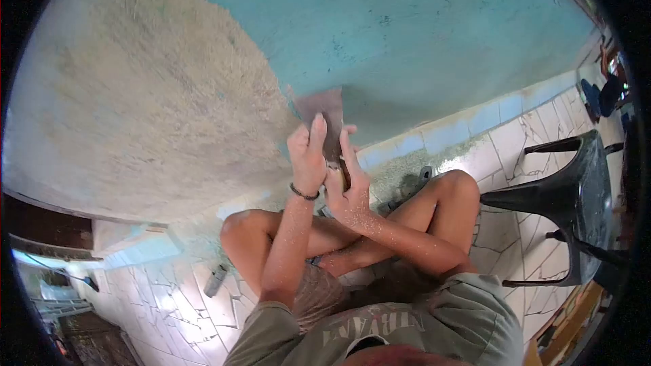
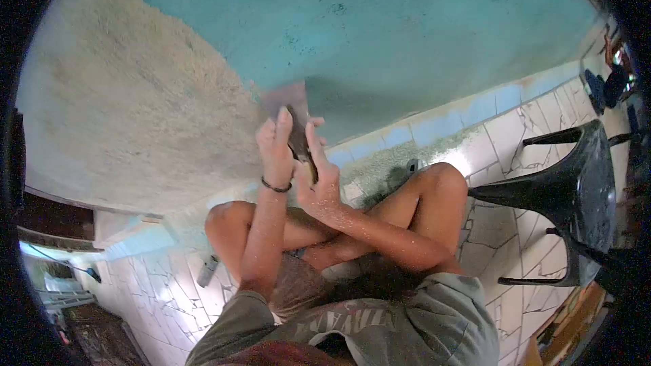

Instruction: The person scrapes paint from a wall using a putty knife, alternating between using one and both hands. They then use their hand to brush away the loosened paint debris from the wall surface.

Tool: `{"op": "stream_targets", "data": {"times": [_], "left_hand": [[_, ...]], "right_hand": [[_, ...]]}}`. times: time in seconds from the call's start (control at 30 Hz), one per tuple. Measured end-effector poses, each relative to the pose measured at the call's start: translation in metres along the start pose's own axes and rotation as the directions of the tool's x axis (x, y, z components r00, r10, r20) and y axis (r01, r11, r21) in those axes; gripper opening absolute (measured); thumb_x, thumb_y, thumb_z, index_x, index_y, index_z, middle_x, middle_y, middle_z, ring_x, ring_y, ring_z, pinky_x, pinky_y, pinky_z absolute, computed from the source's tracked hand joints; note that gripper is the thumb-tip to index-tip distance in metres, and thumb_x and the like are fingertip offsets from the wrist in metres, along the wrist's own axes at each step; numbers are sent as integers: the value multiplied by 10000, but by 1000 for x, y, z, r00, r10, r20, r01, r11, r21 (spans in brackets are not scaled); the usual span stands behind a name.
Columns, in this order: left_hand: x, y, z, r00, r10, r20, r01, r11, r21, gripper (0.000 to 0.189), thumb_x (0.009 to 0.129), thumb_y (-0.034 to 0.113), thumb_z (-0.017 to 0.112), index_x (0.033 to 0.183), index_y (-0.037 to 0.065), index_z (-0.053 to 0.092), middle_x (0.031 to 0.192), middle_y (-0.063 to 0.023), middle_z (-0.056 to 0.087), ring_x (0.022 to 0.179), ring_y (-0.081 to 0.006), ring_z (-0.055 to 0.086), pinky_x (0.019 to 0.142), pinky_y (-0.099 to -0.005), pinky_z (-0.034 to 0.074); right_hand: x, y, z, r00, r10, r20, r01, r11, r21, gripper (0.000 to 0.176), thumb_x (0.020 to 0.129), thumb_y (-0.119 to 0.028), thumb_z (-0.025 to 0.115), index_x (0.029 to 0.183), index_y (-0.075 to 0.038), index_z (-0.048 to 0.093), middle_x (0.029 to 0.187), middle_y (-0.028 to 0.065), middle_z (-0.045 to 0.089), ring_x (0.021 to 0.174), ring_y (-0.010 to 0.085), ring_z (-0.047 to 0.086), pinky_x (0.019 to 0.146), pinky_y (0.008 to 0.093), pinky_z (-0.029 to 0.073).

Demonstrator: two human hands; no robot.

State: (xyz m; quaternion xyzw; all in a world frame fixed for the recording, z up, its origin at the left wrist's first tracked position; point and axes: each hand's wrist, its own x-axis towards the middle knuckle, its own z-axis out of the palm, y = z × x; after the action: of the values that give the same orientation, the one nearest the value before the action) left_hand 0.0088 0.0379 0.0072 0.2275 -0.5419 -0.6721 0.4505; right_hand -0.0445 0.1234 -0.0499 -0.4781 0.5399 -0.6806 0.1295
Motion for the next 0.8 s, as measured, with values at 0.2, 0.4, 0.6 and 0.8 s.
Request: {"op": "stream_targets", "data": {"times": [0.2,0.4,0.6,0.8], "left_hand": [[-33,-81,-37,974,-226,-16,225,962,156,511,1124,390,424,1106,-56,672,929,-138,764,797,-169,715,710,-301,588],[-31,-66,-37,966,-201,-162,219,971,100,522,1123,373,395,1197,-94,616,1004,-205,747,834,-268,739,756,-367,599],[-31,-48,-31,974,-156,-164,170,983,76,423,1110,334,479,1168,-50,646,938,-138,741,797,-211,717,723,-318,574],[-21,-27,-79,980,135,-144,-101,971,218,381,1096,309,545,876,27,676,856,-18,680,725,-88,604,665,-232,484]], "right_hand": [[-62,41,4,948,310,71,-314,948,51,698,936,-20,566,1563,49,266,1512,290,419,1381,401,469,1146,437,375],[-74,23,15,873,475,111,-487,841,234,702,944,-11,585,1565,62,263,1422,215,484,1053,249,575,946,367,465],[-72,16,9,940,317,128,-341,897,282,729,987,7,546,1622,-41,191,903,50,575,600,82,500,546,244,432],[-36,-5,-7,992,53,116,-66,991,114,690,961,-54,635,1586,-29,343,859,69,632,647,122,572,604,281,475]]}}
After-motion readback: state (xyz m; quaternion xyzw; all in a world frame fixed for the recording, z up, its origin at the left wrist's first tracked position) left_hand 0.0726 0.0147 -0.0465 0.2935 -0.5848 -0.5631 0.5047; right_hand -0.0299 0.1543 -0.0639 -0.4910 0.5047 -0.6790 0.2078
